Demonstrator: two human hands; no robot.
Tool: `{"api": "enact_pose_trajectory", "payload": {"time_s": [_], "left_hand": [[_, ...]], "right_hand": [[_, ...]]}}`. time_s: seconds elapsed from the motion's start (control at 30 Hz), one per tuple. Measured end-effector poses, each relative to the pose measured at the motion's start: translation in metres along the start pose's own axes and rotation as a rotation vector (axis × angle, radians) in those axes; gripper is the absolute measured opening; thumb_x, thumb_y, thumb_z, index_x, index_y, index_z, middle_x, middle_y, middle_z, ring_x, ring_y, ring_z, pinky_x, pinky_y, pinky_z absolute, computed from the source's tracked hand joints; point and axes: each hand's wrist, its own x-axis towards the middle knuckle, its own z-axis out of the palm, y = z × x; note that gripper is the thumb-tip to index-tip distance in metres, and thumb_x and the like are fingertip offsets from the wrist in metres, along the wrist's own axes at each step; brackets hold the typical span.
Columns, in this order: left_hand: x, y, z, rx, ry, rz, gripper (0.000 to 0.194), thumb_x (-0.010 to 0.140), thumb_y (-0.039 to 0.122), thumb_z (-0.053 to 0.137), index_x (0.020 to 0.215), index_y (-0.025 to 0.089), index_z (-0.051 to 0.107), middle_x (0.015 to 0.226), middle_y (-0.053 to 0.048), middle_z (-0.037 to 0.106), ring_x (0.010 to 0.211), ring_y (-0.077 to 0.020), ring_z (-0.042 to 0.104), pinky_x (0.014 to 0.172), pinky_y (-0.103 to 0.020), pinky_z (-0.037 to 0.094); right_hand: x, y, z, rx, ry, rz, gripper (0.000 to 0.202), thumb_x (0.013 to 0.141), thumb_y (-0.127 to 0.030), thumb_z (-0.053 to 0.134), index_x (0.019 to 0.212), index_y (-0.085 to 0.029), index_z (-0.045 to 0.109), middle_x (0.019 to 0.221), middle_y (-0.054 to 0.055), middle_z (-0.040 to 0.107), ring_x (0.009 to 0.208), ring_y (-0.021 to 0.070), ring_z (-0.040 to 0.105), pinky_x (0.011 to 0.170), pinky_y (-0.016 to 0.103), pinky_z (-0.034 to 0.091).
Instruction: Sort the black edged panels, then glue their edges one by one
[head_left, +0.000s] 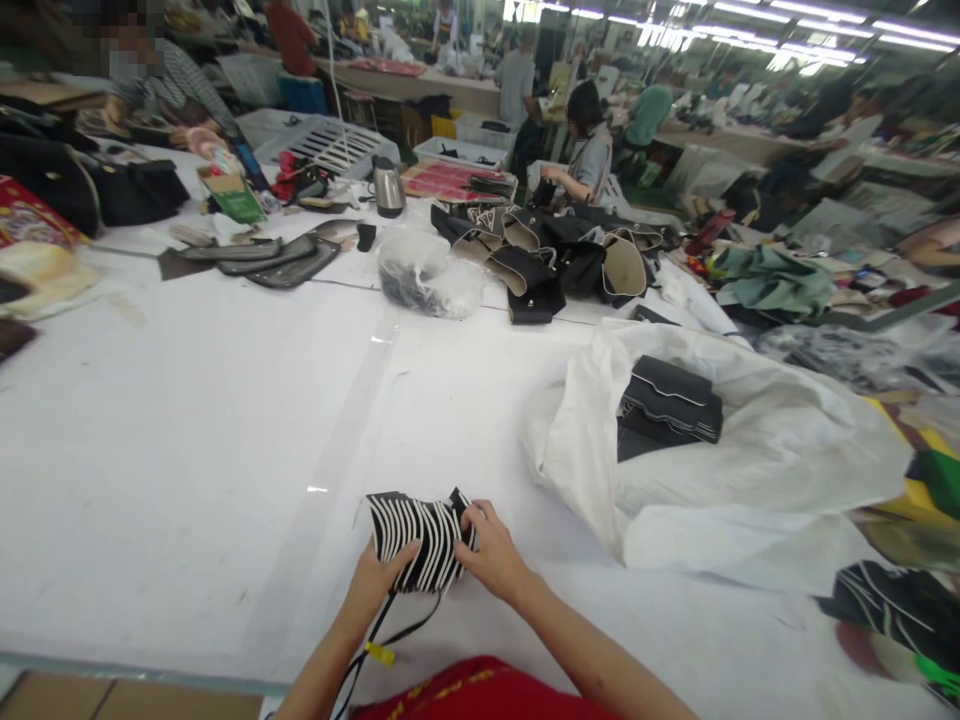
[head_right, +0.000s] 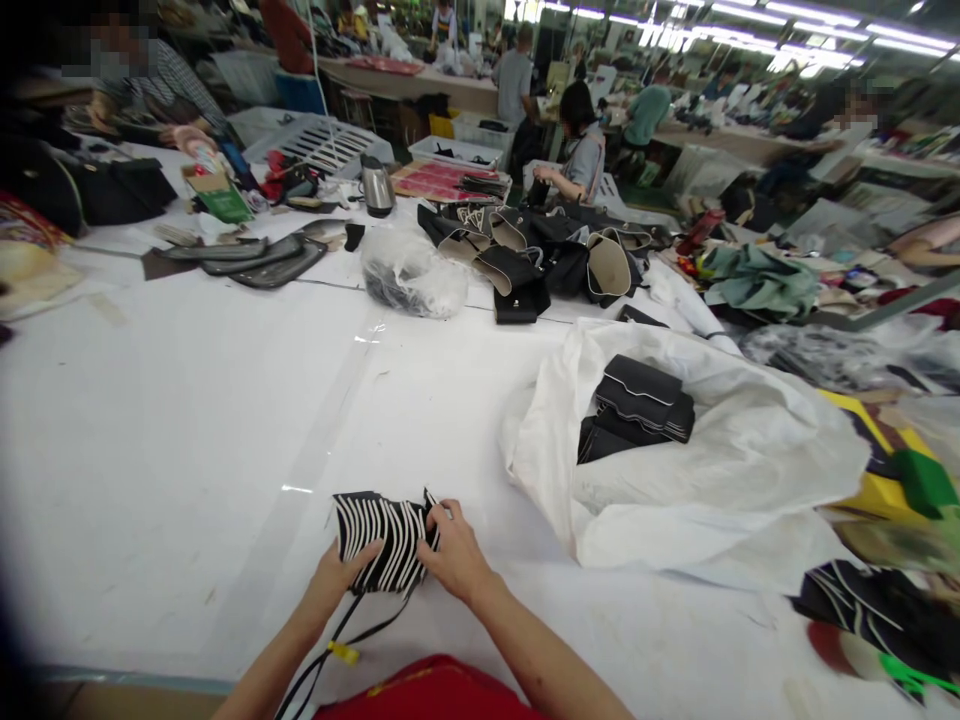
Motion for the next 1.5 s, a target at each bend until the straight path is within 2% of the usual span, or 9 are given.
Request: {"api": "enact_pose_trajectory", "payload": {"time_s": [0.17,0.27,0.47,0.73,0.87,1.03,1.23,1.37,1.5], "left_hand": [[-0.001,0.004,0.001,-0.012,-0.004,0.041,0.065,0.071,0.051,0.069,0.121,0.012,0.051,0.124,-0.018,0.061,0.12,-0.03,0.056,0.109,-0.046,0.039],[0.0,0.003,0.001,-0.017,0.012,0.074,0.064,0.072,0.05,0.069,0.12,0.012,0.052,0.124,-0.017,0.061,0.121,-0.0298,0.055,0.11,-0.046,0.037],[0.003,-0.004,0.001,-0.045,0.002,0.091,0.064,0.072,0.051,0.069,0.12,0.011,0.052,0.122,-0.017,0.062,0.118,-0.0295,0.057,0.108,-0.045,0.039],[0.0,0.0,-0.002,-0.087,-0.008,0.053,0.064,0.07,0.051,0.071,0.117,0.011,0.055,0.12,-0.018,0.064,0.117,-0.0309,0.058,0.105,-0.047,0.042],[0.0,0.0,-0.003,-0.093,-0.006,0.08,0.067,0.069,0.051,0.072,0.118,0.01,0.055,0.12,-0.018,0.064,0.117,-0.031,0.058,0.106,-0.047,0.041],[0.001,-0.002,-0.002,-0.1,-0.01,0.095,0.069,0.069,0.053,0.071,0.119,0.009,0.055,0.12,-0.018,0.064,0.116,-0.0313,0.059,0.106,-0.047,0.041],[0.001,-0.002,-0.002,-0.1,-0.001,0.091,0.075,0.069,0.052,0.072,0.125,0.008,0.051,0.124,-0.019,0.062,0.119,-0.0316,0.056,0.108,-0.047,0.039],[0.0,0.0,-0.002,-0.115,-0.014,0.092,0.066,0.069,0.052,0.072,0.118,0.01,0.056,0.119,-0.017,0.065,0.117,-0.0313,0.058,0.106,-0.046,0.041],[-0.001,0.002,-0.002,-0.124,-0.012,0.1,0.062,0.07,0.052,0.072,0.113,0.011,0.058,0.117,-0.017,0.066,0.114,-0.0309,0.06,0.103,-0.045,0.043]], "right_hand": [[0.004,-0.005,0.004,-0.038,0.021,0.041,0.029,0.068,-0.014,0.048,0.095,-0.021,0.043,0.099,0.003,0.048,0.089,0.0188,0.05,0.085,0.033,0.042],[0.003,-0.007,0.003,-0.022,-0.003,-0.033,0.039,0.069,-0.01,0.043,0.106,-0.022,0.043,0.104,0.004,0.049,0.096,0.0192,0.05,0.09,0.034,0.041],[0.002,-0.009,0.003,-0.058,-0.076,-0.059,0.031,0.074,-0.006,0.039,0.096,-0.023,0.051,0.129,0.005,0.044,0.111,0.0181,0.05,0.098,0.032,0.038],[0.007,-0.018,0.008,-0.094,0.006,-0.018,0.008,0.078,-0.02,0.051,0.086,-0.021,0.049,0.107,0.004,0.05,0.094,0.0176,0.052,0.089,0.032,0.041],[0.01,-0.024,0.009,-0.145,-0.009,0.027,0.011,0.074,-0.016,0.05,0.084,-0.021,0.048,0.103,0.003,0.05,0.089,0.0173,0.052,0.085,0.031,0.041],[0.009,-0.025,0.013,-0.153,-0.021,0.036,0.02,0.078,-0.016,0.045,0.096,-0.023,0.049,0.11,0.004,0.049,0.091,0.0173,0.053,0.085,0.032,0.041],[0.009,-0.037,0.014,-0.178,-0.031,0.091,0.023,0.078,-0.029,0.055,0.1,-0.023,0.047,0.113,0.004,0.048,0.089,0.0186,0.054,0.082,0.033,0.041],[0.013,-0.042,0.019,-0.232,-0.013,0.168,0.024,0.072,-0.023,0.052,0.095,-0.023,0.044,0.108,0.004,0.048,0.077,0.0172,0.052,0.073,0.032,0.04],[0.014,-0.037,0.024,-0.144,0.014,0.163,0.027,0.07,-0.019,0.047,0.096,-0.023,0.043,0.113,0.005,0.047,0.086,0.0185,0.052,0.079,0.033,0.04]]}}
